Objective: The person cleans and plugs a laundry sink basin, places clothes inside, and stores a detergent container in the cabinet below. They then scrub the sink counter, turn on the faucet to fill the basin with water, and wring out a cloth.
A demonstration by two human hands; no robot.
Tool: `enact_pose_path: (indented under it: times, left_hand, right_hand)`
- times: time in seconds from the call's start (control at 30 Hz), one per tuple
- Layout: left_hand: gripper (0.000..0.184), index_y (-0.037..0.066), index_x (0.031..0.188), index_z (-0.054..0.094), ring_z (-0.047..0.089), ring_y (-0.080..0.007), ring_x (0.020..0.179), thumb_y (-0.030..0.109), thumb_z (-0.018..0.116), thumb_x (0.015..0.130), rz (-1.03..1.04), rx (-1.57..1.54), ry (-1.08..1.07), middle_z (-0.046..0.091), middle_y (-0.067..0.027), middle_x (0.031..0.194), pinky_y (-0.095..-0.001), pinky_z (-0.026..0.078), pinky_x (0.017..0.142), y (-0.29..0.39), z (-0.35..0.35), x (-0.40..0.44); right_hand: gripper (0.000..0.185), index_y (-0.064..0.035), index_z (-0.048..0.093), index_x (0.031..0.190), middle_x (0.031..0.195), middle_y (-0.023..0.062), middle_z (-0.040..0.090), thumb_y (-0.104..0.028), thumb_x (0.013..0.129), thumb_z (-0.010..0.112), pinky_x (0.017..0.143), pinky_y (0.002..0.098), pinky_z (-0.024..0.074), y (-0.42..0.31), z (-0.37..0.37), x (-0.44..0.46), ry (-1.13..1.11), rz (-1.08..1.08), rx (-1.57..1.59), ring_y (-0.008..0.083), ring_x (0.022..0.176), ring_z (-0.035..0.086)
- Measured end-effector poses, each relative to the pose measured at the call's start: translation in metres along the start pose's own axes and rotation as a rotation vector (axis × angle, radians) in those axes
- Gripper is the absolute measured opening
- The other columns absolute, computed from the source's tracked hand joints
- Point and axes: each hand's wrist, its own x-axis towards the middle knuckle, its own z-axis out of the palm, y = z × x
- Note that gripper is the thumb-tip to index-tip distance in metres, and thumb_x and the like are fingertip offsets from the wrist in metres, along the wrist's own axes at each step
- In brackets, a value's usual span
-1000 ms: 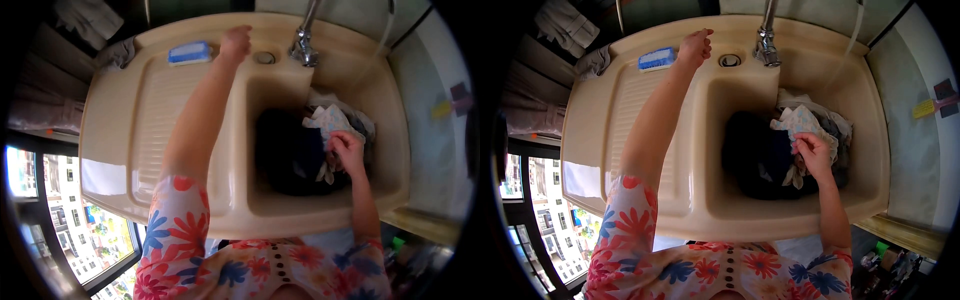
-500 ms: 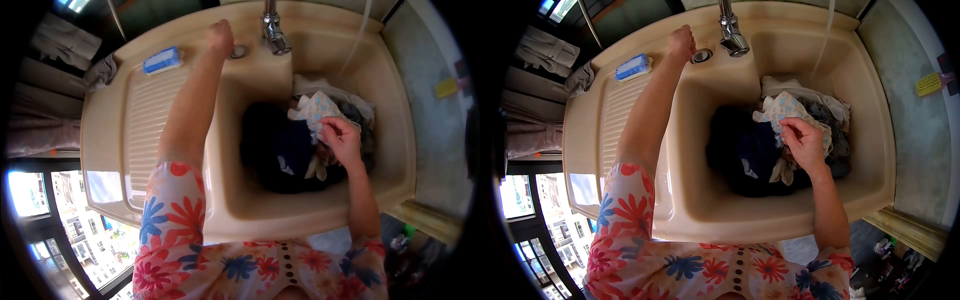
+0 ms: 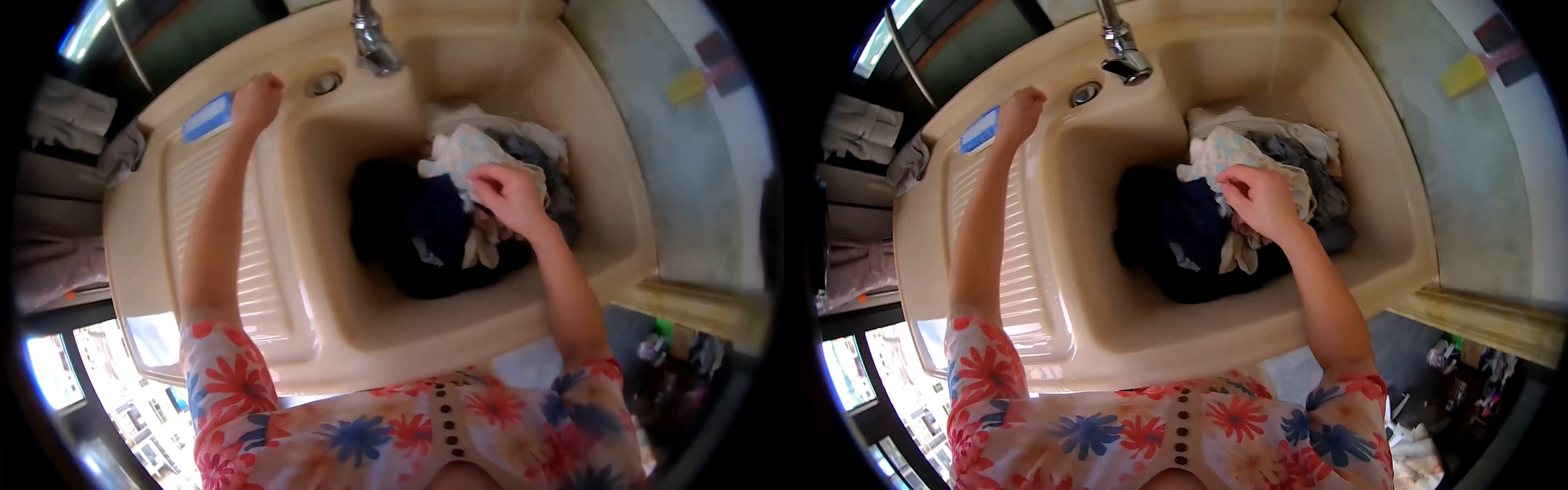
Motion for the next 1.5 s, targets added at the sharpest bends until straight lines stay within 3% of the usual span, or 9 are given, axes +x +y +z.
enact_pose_path:
  times: [0.13,0.3,0.4,0.7,0.8,0.9,1.1,1.27,1.5]
  left_hand:
    - [0.023,0.01,0.096,0.063,0.055,-0.0296,0.097,0.015,0.055,0.075,0.081,0.248,-0.017,0.06,-0.0124,0.101,-0.0392,0.044,0.08,0.015,-0.02,-0.036]
    - [0.028,0.012,0.097,0.062,0.05,-0.0297,0.104,0.012,0.061,0.069,0.427,-0.155,0.044,0.055,-0.0111,0.109,-0.0391,0.041,0.086,0.092,-0.037,-0.085]
    - [0.047,0.014,0.111,0.056,0.044,-0.0326,0.113,0.018,0.069,0.066,0.528,-0.234,-0.356,0.048,-0.0146,0.121,-0.0402,0.036,0.096,0.174,-0.001,-0.125]
    - [0.083,0.021,0.135,0.028,0.029,-0.0438,0.121,0.037,0.07,0.065,0.222,-0.226,-0.264,0.024,-0.0214,0.137,-0.0474,0.035,0.095,0.289,0.136,-0.09]
    - [0.08,0.022,0.137,0.023,0.036,-0.045,0.116,0.036,0.066,0.07,0.141,-0.115,-0.374,0.021,-0.0207,0.139,-0.0477,0.037,0.093,0.294,0.14,-0.101]
    - [0.076,0.025,0.138,0.016,0.045,-0.0443,0.11,0.031,0.06,0.077,0.02,-0.166,-0.451,0.02,-0.0192,0.14,-0.0469,0.039,0.091,0.286,0.165,-0.099]
    - [0.079,0.027,0.137,0.018,0.042,-0.0388,0.116,0.035,0.062,0.072,0.035,-0.183,-0.425,0.025,-0.0191,0.138,-0.048,0.038,0.092,0.256,0.227,-0.064]
    - [0.112,0.018,0.138,0.009,0.039,-0.0389,0.117,0.036,0.078,0.051,0.045,-0.308,-0.397,0.033,-0.0262,0.13,-0.0425,0.037,0.096,0.252,0.218,-0.074]
    - [0.08,0.013,0.138,0.01,0.051,-0.0418,0.103,0.025,0.061,0.078,0.019,-0.395,-0.372,0.054,-0.0297,0.106,-0.0443,0.04,0.085,0.236,0.218,-0.102]
  right_hand:
    - [0.016,-0.0032,0.062,0.092,0.076,0.0088,0.063,-0.007,0.077,0.059,0.06,0.0247,0.0463,0.012,-0.001,0.003,0.076,-0.066,0.024,0.0148,0.064,0.059]
    - [0.069,-0.013,0.044,0.124,0.131,0.0127,0.038,-0.019,0.06,0.068,0.091,0.0475,0.0363,-0.006,-0.054,-0.019,-0.152,-0.142,-0.72,0.0319,0.121,0.034]
    - [0.07,-0.0161,0.039,0.128,0.135,0.013,0.031,-0.018,0.063,0.068,0.081,0.0578,0.0397,0.055,-0.047,-0.024,-0.259,-0.131,-0.909,0.0348,0.123,0.027]
    - [0.047,-0.015,0.05,0.117,0.11,0.0143,0.056,-0.012,0.071,0.053,0.083,0.0399,0.0443,0.136,-0.138,0.122,-0.149,0.174,-0.499,0.0327,0.104,0.051]
    - [0.047,-0.0182,0.044,0.125,0.122,0.0156,0.049,-0.021,0.078,0.047,0.087,0.0476,0.0409,0.148,-0.108,0.102,-0.022,-0.228,-0.396,0.0326,0.112,0.046]
    - [0.053,-0.0218,0.029,0.135,0.137,0.0121,0.031,-0.039,0.085,0.033,0.087,0.064,0.0317,0.174,-0.068,0.08,-0.158,0.059,-0.681,0.0295,0.124,0.032]
    - [0.046,-0.0112,0.039,0.126,0.126,0.0142,0.046,-0.033,0.086,0.035,0.082,0.0627,0.035,0.182,-0.068,0.102,-0.125,0.14,-0.501,0.0327,0.112,0.045]
    - [0.054,-0.0116,0.027,0.136,0.142,0.0106,0.021,-0.036,0.088,0.035,0.095,0.0637,0.0231,0.146,-0.065,0.036,-0.118,0.208,-0.686,0.0331,0.131,0.017]
    - [0.074,-0.0102,0.024,0.137,0.145,0.0046,0.016,-0.042,0.077,0.053,0.093,0.0622,0.027,0.127,-0.072,-0.006,-0.242,0.301,-0.711,0.0318,0.131,0.015]
